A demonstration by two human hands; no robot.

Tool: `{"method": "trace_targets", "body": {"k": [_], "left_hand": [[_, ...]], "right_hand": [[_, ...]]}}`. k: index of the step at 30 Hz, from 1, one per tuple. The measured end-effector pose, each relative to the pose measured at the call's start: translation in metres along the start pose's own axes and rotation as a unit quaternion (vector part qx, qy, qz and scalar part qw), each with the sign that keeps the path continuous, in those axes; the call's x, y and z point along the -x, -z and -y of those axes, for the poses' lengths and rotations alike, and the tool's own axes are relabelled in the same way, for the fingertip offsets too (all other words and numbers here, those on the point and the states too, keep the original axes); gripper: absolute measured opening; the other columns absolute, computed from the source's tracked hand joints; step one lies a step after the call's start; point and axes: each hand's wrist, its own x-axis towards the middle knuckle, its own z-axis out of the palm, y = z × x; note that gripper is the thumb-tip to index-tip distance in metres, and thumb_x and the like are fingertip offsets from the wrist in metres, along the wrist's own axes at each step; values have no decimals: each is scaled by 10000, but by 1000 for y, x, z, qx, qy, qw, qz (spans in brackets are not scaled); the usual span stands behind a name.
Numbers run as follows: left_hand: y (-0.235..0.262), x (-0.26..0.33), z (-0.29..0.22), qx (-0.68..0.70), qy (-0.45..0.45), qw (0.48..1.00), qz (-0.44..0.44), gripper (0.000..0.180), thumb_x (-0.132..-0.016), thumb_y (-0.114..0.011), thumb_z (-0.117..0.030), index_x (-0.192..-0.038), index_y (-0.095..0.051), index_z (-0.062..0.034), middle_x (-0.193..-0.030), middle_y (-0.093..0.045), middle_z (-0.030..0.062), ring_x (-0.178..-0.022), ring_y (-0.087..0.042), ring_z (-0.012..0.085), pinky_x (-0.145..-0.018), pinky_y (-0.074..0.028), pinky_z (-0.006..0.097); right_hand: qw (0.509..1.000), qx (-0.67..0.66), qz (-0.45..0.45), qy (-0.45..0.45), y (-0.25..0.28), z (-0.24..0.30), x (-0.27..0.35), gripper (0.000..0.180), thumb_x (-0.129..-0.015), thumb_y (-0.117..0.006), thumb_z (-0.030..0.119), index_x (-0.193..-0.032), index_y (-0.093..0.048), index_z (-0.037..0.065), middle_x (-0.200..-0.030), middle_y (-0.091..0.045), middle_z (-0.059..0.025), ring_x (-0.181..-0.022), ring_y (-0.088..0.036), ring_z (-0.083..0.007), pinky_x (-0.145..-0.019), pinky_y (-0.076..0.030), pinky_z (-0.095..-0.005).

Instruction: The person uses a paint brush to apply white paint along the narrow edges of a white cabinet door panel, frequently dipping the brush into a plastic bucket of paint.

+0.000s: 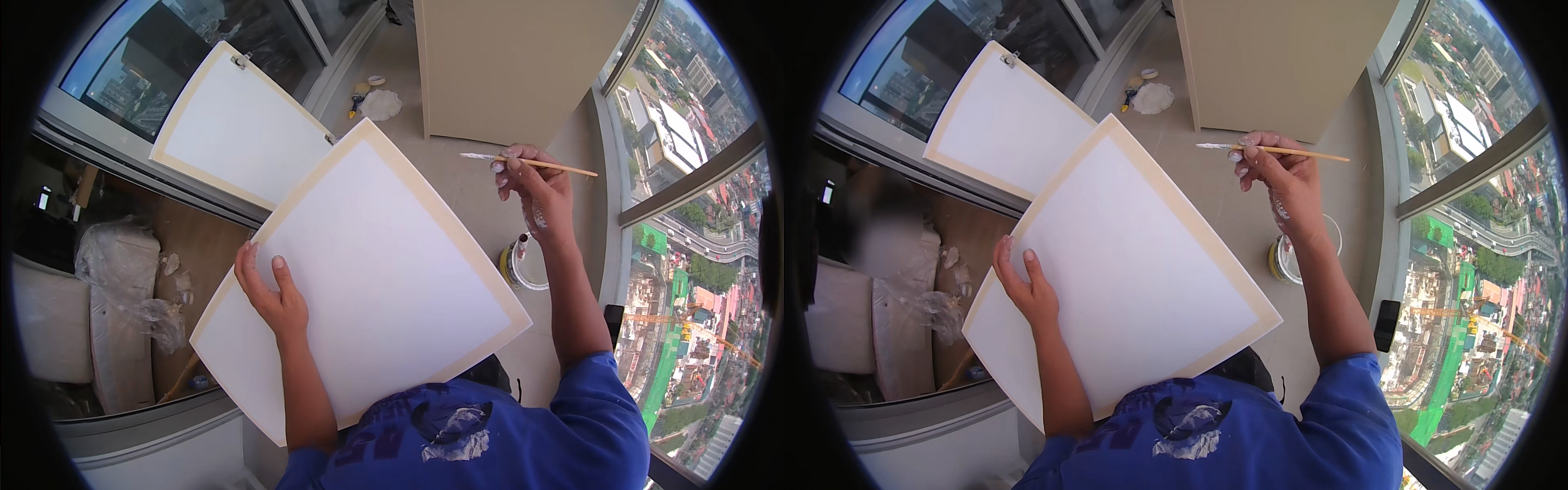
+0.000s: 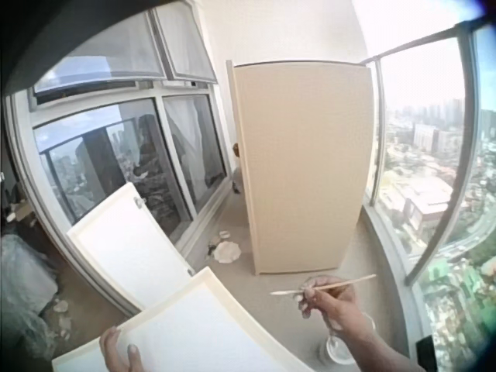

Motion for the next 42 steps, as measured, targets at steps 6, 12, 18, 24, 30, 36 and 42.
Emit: {"method": "trace_targets", "body": {"k": [6,12,18,24,30,36,42], "left_hand": [[-2,-1,5,-30,7,1000,-6,396,-1079,-572,-198,-1394,-545,41,-1456,-537,190,-1372,-500,348,-1175,-371,470],[-10,-4,5,-11,17,1000,2,431,-1092,-547,-225,-1428,-519,43,-1465,-523,188,-1374,-493,326,-1181,-360,460],[-15,-6,6,-3,18,1000,18,467,-1082,-547,-221,-1436,-486,77,-1505,-473,234,-1413,-449,373,-1185,-342,509],[-18,-6,10,-5,14,1000,14,467,-1080,-547,-231,-1434,-490,68,-1506,-477,228,-1412,-453,368,-1184,-346,501],[-20,-5,10,13,19,1000,13,452,-1082,-545,-230,-1424,-494,60,-1501,-485,217,-1413,-453,360,-1181,-350,495],[-20,-3,14,8,2,1000,17,431,-1114,-497,-221,-1467,-484,25,-1503,-502,179,-1395,-472,289,-1177,-373,436],[-19,-3,13,7,5,1000,13,418,-1114,-493,-214,-1463,-490,16,-1502,-509,175,-1396,-468,285,-1188,-354,442]], "right_hand": [[992,75,102,-9,-47,0,-38,119,-998,-644,76,-1042,-713,-10,-901,-730,-89,-785,-677,-142,-644,-527,-283],[979,149,138,9,-60,-6,-58,147,-936,-550,34,-971,-682,-19,-867,-693,-61,-814,-668,-129,-685,-514,-284],[972,179,149,36,-61,-6,-72,150,-913,-518,11,-942,-660,-26,-858,-677,-67,-819,-659,-134,-712,-518,-294],[967,187,163,51,-64,-8,-78,95,-918,-560,-3,-940,-641,-47,-853,-673,-73,-818,-658,-146,-762,-527,-301],[960,211,169,72,-65,-9,-80,95,-912,-569,-3,-929,-648,-52,-847,-673,-75,-813,-658,-142,-754,-527,-297],[958,229,157,74,-63,-6,-78,101,-902,-570,6,-899,-659,-42,-814,-666,-65,-790,-651,-131,-730,-521,-288],[955,241,159,72,-64,-4,-77,103,-900,-570,4,-900,-663,-39,-804,-664,-61,-786,-643,-122,-725,-516,-282]]}}
